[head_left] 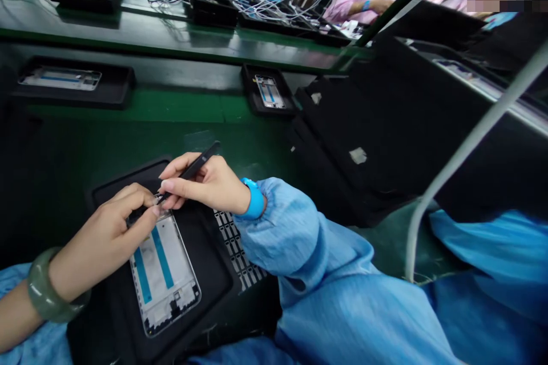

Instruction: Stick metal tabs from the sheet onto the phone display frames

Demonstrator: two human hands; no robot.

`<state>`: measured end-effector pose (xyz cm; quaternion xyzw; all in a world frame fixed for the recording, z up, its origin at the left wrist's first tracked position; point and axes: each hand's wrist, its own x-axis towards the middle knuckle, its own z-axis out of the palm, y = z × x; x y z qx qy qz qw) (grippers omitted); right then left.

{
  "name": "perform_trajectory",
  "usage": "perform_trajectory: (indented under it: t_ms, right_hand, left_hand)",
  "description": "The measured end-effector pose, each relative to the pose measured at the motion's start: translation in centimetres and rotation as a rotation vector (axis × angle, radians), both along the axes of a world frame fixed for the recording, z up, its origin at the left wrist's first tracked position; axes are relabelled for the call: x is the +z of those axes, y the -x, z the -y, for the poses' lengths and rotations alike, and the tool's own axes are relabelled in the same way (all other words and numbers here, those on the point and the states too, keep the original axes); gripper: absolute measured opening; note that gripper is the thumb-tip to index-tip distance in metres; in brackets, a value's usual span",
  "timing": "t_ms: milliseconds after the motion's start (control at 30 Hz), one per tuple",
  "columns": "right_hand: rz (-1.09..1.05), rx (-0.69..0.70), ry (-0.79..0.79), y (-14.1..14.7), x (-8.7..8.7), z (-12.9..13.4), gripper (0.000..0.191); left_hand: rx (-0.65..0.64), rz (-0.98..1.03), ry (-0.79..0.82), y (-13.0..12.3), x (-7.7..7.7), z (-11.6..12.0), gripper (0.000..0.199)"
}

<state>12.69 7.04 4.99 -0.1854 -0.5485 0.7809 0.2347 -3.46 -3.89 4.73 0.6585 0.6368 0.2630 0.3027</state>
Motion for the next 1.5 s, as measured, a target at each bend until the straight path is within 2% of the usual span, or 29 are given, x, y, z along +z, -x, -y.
perform_trajectory:
  t_ms: [100,200,367,467,733,1300,1500]
  right_hand:
    - [0.016,0.007,0.039,1.0,0.1,0.1,0.031]
    - [0.042,-0.051,0.088,2.0,-0.6,0.2,0.032]
    - [0.126,-0.056,0.137,3.2,-2.6,0.8,0.038]
    - [0.177,-0.040,0.109,3.6,-3.3,1.1,0.037]
    - [0.278,0.008,0.021,3.9,-4.0,1.0,0.033]
    - [0.311,0.019,-0.084,3.7,-4.2,1.1,0.029]
    - [0.325,0.022,-0.177,3.7,-4.3,1.2,0.022]
  left_hand:
    - [0.021,-0.050,0.024,1.8,-0.1,1.4,0.027]
    - [0.033,-0.152,-0.020,3.5,-1.0,2.9,0.038]
    - [-0.102,-0.289,-0.138,4.8,-3.6,4.4,0.042]
    - [-0.127,-0.341,-0.214,4.7,-4.2,4.5,0.038]
    - [-0.128,-0.364,-0.214,4.3,-4.0,4.5,0.037]
    - [-0.120,-0.379,-0.231,4.0,-3.7,4.6,0.038]
    - [-0.132,-0.446,-0.261,3.9,-4.1,4.6,0.047]
